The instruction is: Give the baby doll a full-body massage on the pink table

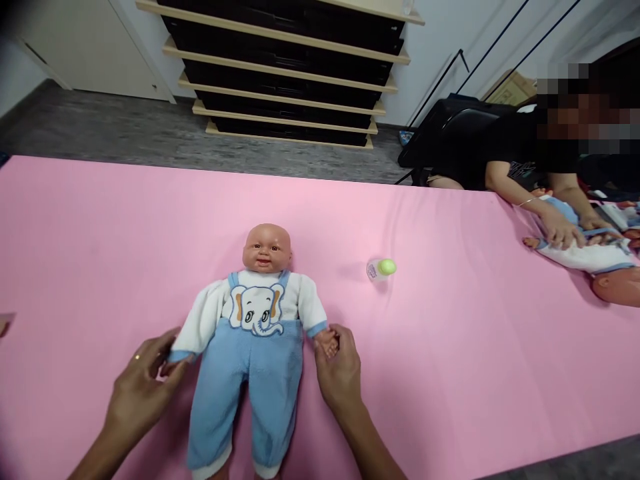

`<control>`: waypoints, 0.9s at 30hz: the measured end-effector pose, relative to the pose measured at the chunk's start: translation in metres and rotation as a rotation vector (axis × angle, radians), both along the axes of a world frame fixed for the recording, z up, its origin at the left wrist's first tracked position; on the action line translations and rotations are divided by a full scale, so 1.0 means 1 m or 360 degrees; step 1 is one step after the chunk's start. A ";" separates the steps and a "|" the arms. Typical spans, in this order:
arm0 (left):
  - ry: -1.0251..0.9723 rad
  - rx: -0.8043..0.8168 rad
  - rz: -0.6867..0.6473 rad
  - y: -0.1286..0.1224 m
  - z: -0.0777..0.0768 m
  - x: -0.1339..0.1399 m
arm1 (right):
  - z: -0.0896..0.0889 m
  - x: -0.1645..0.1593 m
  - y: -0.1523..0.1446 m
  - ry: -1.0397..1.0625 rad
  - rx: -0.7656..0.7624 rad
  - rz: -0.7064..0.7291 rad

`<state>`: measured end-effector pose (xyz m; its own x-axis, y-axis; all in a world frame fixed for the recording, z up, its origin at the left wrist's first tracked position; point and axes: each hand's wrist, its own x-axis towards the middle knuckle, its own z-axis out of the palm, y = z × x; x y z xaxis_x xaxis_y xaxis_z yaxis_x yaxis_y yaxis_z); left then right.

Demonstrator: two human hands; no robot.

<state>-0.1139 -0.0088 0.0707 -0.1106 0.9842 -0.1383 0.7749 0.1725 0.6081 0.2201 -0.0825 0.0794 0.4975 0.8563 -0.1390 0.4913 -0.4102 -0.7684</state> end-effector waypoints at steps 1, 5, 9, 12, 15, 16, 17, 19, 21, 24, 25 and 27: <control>0.0044 -0.0055 -0.0065 -0.010 -0.007 0.002 | -0.008 -0.005 -0.009 -0.0010 -0.0025 0.0057; 0.0116 -0.0122 -0.0142 -0.030 -0.023 0.012 | -0.031 -0.020 -0.027 -0.0037 -0.0033 0.0129; 0.0065 -0.0045 -0.0115 -0.036 -0.028 0.020 | -0.038 -0.024 -0.027 -0.0058 -0.0032 0.0099; 0.0043 0.0008 -0.0117 -0.036 -0.029 0.020 | -0.039 -0.021 -0.026 -0.0067 -0.0047 0.0137; 0.0048 -0.0007 -0.0111 -0.034 -0.028 0.018 | -0.039 -0.018 -0.026 -0.0088 -0.0071 0.0175; 0.0051 -0.0034 -0.0113 -0.033 -0.028 0.017 | -0.039 -0.017 -0.027 -0.0098 -0.0071 0.0172; 0.0052 -0.0066 -0.0114 -0.032 -0.027 0.015 | -0.040 -0.016 -0.028 -0.0109 -0.0065 0.0158; 0.0071 -0.0127 -0.0099 -0.029 -0.027 0.011 | -0.043 -0.013 -0.029 -0.0117 -0.0050 0.0117; 0.0117 -0.0134 -0.0055 -0.024 -0.026 0.005 | -0.046 -0.008 -0.030 -0.0130 -0.0026 0.0050; 0.0178 -0.0098 0.0001 -0.012 -0.025 -0.008 | -0.051 0.007 -0.029 -0.0181 0.0017 -0.0057; 0.0187 -0.0087 -0.0006 -0.006 -0.024 -0.014 | -0.052 0.013 -0.027 -0.0203 0.0028 -0.0077; 0.0216 -0.0060 -0.0059 0.008 -0.024 -0.026 | -0.054 0.025 -0.022 -0.0233 0.0046 -0.0065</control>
